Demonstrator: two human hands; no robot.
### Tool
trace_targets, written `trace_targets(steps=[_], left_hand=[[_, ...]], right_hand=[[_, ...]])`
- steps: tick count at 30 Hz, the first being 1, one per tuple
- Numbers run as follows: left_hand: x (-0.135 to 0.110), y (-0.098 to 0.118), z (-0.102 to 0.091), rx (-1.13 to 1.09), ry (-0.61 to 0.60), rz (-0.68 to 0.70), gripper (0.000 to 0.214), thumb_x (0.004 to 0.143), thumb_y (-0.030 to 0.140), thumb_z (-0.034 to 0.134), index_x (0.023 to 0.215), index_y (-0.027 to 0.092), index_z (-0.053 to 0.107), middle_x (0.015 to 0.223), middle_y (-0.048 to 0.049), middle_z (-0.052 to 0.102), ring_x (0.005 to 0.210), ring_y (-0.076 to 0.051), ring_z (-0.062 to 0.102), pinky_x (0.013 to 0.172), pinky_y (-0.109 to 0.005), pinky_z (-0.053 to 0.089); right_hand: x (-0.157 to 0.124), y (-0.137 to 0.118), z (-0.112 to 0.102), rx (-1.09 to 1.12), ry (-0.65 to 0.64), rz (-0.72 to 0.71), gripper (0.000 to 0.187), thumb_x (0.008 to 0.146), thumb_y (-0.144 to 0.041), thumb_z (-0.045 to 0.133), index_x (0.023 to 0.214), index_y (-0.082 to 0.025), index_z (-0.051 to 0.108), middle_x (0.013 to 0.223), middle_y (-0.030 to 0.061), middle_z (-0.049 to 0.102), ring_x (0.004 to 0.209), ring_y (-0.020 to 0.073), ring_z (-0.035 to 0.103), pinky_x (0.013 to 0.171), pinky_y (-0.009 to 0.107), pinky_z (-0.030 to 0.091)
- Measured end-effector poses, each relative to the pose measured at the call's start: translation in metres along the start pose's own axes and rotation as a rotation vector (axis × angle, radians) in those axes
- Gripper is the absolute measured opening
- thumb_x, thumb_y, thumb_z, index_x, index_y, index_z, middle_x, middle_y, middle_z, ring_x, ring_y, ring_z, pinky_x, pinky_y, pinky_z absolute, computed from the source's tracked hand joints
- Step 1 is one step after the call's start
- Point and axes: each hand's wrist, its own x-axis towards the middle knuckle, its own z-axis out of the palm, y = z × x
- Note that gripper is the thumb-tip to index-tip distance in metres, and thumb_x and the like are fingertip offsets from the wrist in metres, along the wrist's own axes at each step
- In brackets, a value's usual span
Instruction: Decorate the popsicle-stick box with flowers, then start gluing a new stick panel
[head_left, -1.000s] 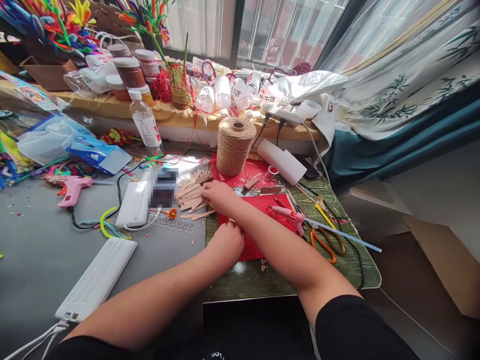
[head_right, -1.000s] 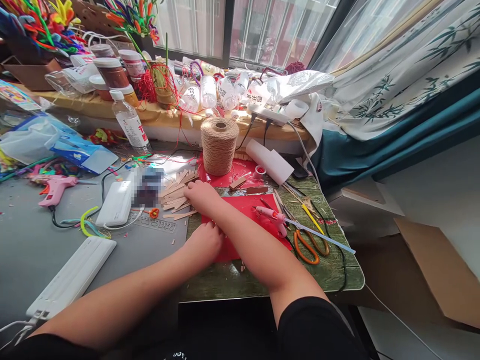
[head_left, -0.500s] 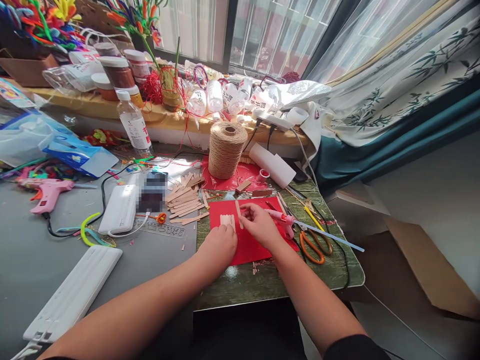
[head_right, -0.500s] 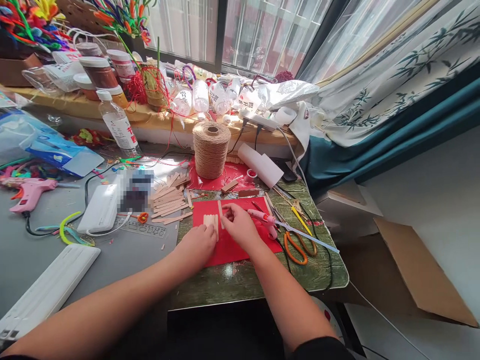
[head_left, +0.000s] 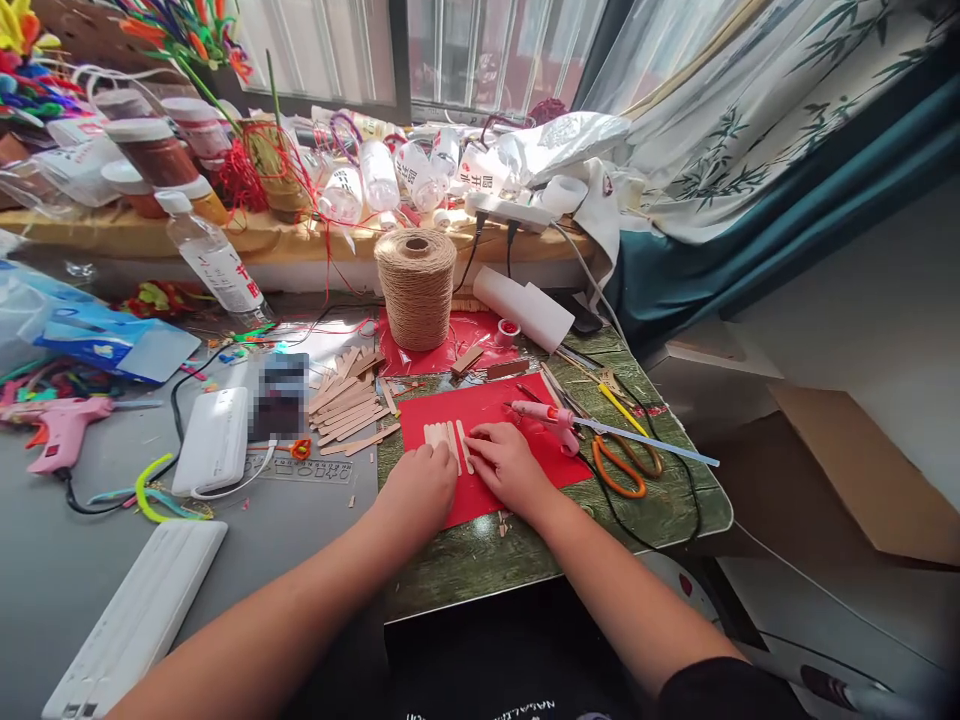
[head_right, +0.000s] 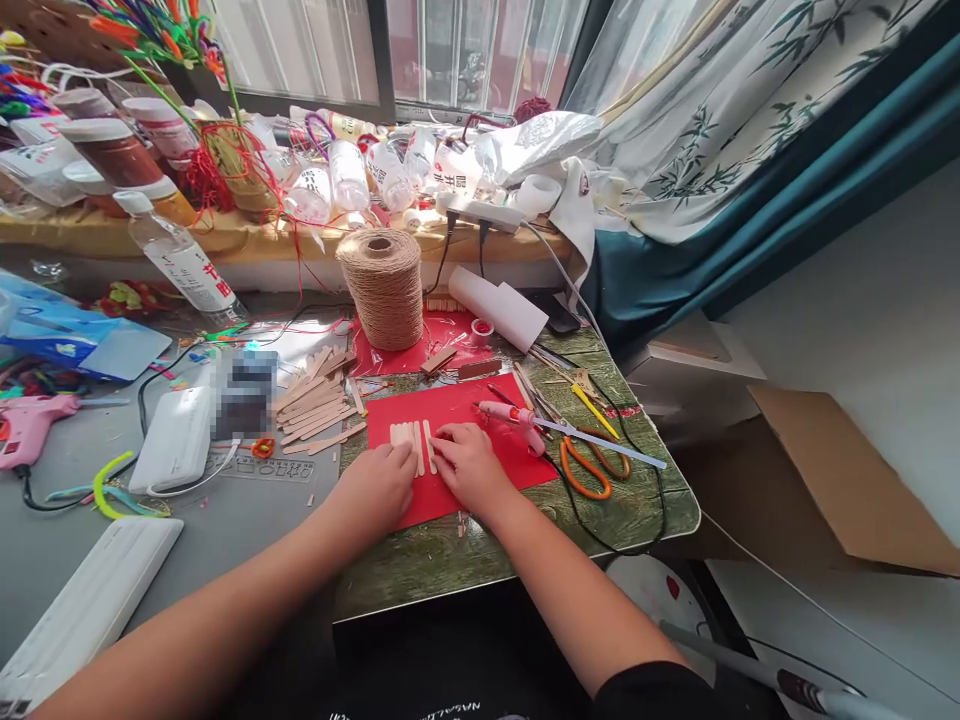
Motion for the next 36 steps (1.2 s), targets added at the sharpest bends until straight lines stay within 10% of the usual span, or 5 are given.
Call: trace_targets(steps=[36], left_hand=[[0.000, -0.001, 0.010, -0.006, 0.007, 0.007, 0.044, 0.096, 0.020, 0.052, 0.137, 0.005, 0.061, 0.120, -0.0224, 0.065, 0.104, -0.031, 0.065, 0.087, -0.041, 0.050]], right_hand=[[-0.001, 0.002, 0.003, -0.079, -0.147, -0.096, 0.047, 0.103, -0.032, 0.056, 0.149, -0.023, 0.056, 0.152, 0.0087, 0.059, 0.144, 0.0300, 0.048, 0.118, 0.053, 0.035]])
